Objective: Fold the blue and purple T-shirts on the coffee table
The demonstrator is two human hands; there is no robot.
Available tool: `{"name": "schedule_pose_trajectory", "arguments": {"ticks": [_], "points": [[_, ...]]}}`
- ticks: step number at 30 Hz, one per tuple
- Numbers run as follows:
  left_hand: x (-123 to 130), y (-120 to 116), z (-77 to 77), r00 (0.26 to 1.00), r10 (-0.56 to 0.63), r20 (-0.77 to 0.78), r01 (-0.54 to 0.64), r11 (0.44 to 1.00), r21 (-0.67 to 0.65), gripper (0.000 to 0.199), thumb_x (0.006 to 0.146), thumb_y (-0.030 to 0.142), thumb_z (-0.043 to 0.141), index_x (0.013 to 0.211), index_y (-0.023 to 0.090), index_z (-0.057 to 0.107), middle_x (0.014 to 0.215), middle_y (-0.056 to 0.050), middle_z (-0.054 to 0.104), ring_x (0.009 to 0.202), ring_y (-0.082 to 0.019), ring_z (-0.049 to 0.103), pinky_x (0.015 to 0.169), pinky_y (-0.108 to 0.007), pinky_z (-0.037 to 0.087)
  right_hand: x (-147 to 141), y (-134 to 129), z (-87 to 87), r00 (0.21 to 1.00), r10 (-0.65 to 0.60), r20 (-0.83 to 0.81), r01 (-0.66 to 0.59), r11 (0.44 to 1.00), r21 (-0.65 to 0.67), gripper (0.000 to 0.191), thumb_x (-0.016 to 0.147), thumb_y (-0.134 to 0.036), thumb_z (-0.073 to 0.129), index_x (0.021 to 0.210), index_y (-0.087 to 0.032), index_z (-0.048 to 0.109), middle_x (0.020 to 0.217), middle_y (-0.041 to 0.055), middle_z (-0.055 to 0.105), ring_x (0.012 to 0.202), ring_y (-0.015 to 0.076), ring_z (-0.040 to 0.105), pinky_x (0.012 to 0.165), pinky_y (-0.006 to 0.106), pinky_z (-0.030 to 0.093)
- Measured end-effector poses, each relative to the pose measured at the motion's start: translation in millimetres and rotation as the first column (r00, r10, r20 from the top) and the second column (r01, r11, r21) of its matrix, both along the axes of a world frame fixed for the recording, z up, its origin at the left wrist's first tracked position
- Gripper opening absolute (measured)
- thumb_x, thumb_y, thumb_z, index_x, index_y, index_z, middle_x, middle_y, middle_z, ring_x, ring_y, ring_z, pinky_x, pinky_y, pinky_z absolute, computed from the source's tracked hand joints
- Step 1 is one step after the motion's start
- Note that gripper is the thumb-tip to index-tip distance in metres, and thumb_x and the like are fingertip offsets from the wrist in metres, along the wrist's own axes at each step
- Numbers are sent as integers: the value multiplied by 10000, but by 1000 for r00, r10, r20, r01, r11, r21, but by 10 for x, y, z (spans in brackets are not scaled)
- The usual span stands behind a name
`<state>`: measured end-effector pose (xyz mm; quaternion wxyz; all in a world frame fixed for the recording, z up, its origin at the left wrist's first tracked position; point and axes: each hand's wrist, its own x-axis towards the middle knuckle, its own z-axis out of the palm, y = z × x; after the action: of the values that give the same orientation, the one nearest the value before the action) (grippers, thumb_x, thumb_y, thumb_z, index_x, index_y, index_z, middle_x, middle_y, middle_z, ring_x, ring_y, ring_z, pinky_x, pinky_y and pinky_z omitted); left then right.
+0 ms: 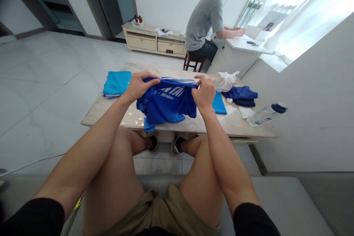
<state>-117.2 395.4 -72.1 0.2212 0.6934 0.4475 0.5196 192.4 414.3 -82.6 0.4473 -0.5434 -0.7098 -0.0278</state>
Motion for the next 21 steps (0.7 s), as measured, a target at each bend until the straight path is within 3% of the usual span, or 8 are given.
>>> {"name": "schedule_pose_trajectory", "arguments": {"ticks": [2, 5, 7, 12, 16, 21], "points": [[-75, 84, -81, 995, 91, -33, -92, 996, -18, 258, 848, 499, 876, 926, 253, 888, 1037, -67, 851, 1060, -279, 762, 1063, -410, 581, -7, 7, -19, 984, 176, 36, -169, 975, -144, 265, 882, -243, 723, 1119, -239, 843, 907, 64, 767, 963, 302, 700, 954, 454, 551], [-208, 184, -197, 984, 169, -54, -173, 981, -85, 240, 826, 492, 881, 864, 255, 861, 1010, -67, 846, 1058, -279, 761, 1049, -405, 585, 6, -5, -48, 903, 427, 52, -387, 858, -337, 182, 874, -361, 827, 1012, -248, 864, 906, 51, 797, 913, 275, 713, 920, 425, 556], [-290, 207, -235, 990, 143, -20, -144, 980, -134, 320, 831, 551, 869, 870, 235, 835, 1009, -79, 847, 1048, -277, 760, 1020, -406, 594, 42, -21, -57, 882, 468, 50, -419, 829, -371, 199, 866, -415, 856, 971, -246, 864, 898, 48, 799, 894, 263, 701, 880, 406, 551], [-345, 149, -221, 997, 70, 36, -62, 982, -180, 522, 862, 729, 791, 919, 211, 771, 1025, -114, 848, 1009, -258, 753, 969, -404, 599, 115, -60, -35, 907, 419, 47, -376, 854, -359, 158, 878, -402, 818, 881, -246, 846, 875, 49, 797, 897, 259, 685, 899, 413, 553], [-103, 73, -233, 992, -95, -79, 73, 969, -237, 555, 835, 728, 804, 1021, 206, 785, 1111, -120, 845, 1054, -265, 766, 989, -419, 596, 24, -137, 29, 867, 498, -20, -470, 804, -365, 160, 917, -398, 772, 876, -253, 826, 962, 58, 823, 968, 269, 712, 967, 431, 562], [387, -49, -234, 904, -426, -36, 400, 873, -278, 693, 801, 685, 873, 1296, 218, 743, 1382, -152, 786, 1337, -317, 723, 1176, -486, 529, -104, -285, 159, 753, 563, -341, -658, 652, -376, 474, 938, -703, 780, 1055, -247, 832, 995, 59, 802, 937, 250, 708, 820, 366, 571]]}}
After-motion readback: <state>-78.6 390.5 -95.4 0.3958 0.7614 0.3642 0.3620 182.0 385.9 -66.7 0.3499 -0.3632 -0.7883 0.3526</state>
